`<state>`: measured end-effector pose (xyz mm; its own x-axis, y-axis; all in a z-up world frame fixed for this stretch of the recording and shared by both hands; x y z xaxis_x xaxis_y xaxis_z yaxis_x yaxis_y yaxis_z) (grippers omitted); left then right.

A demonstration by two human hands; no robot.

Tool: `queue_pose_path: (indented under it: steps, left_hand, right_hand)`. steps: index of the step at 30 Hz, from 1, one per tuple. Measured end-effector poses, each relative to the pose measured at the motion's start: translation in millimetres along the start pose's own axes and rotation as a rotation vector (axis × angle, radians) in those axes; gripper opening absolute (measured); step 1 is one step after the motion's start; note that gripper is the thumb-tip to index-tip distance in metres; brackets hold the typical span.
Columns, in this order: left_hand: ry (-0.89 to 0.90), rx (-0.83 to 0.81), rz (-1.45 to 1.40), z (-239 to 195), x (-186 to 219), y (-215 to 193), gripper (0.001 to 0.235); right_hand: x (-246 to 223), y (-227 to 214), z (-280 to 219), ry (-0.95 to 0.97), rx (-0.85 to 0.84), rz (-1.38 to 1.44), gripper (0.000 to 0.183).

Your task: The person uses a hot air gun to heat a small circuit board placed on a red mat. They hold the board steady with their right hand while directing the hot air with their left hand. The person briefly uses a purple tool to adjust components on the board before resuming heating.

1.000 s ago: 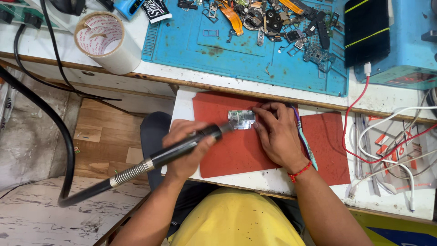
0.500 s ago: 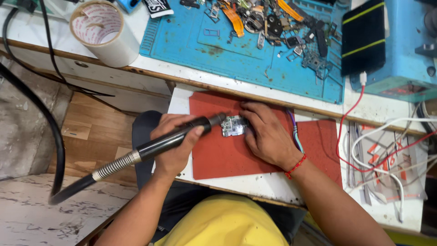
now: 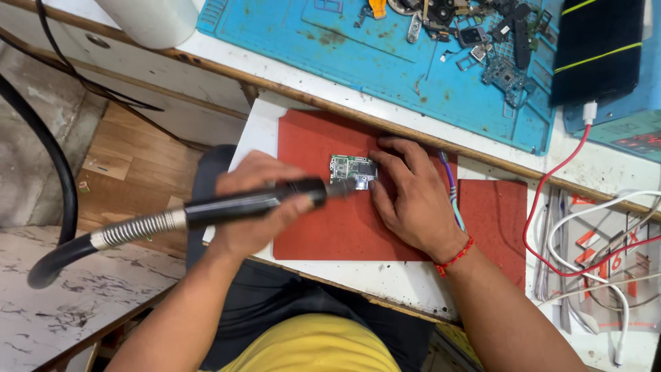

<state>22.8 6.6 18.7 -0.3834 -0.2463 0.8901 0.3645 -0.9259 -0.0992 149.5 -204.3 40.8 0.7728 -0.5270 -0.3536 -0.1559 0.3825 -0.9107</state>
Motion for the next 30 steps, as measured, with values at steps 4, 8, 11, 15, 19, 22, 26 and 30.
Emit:
queue_pose_path:
  steps: [4,8,11,15,19,22,26,30]
  left_hand:
    - [-0.054,0.069,0.065,-6,4,-3,0.030]
    - [-0.034,0.086,0.035,-4,4,-4,0.030]
    - [-0.083,0.188,0.066,-6,0,-4,0.031]
    - [0.036,0.026,-0.044,-1,4,-1,0.033]
    - [-0.064,0.166,0.069,2,7,-2,0.029]
    - [-0.018,0.123,0.006,-2,6,-2,0.030]
    - [-0.316,0.130,-0.043,-9,-3,-3,0.028]
    - [0.045,0.058,0.030,-5,6,0,0.029]
  right_hand:
    - [-1,0,-2,-0.004,0.024,-0.004,0.040]
    - [0,-1,1,-0.013,0.024,-0.001,0.041]
    - [1,1,-1,-0.014,0.007,-0.011,0.041]
    - [1,0,-1,-0.003,-0.014,-0.005,0.040]
    - [-1,-2,1,0.001,0.002,-0.016,0.041]
    - [-1,0,-1,0.012,0.009,-0.013,0.040]
    - [0,0,-4,-0.015,-0.006,-0.001,0.039]
    - [1,0,-1,-0.027,0.000,0.023,0.039]
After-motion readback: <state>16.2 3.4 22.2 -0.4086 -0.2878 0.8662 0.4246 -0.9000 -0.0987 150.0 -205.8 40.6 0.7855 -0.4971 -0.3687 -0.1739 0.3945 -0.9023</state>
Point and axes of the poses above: each hand's wrist, its own z-axis towards the middle knuckle, its own y-axis out of the palm, x = y × z, the point moved 3 cm from there along z, towards the middle knuckle, and after that the axes turned 8 degrees about -z, right-handed, at the moved point
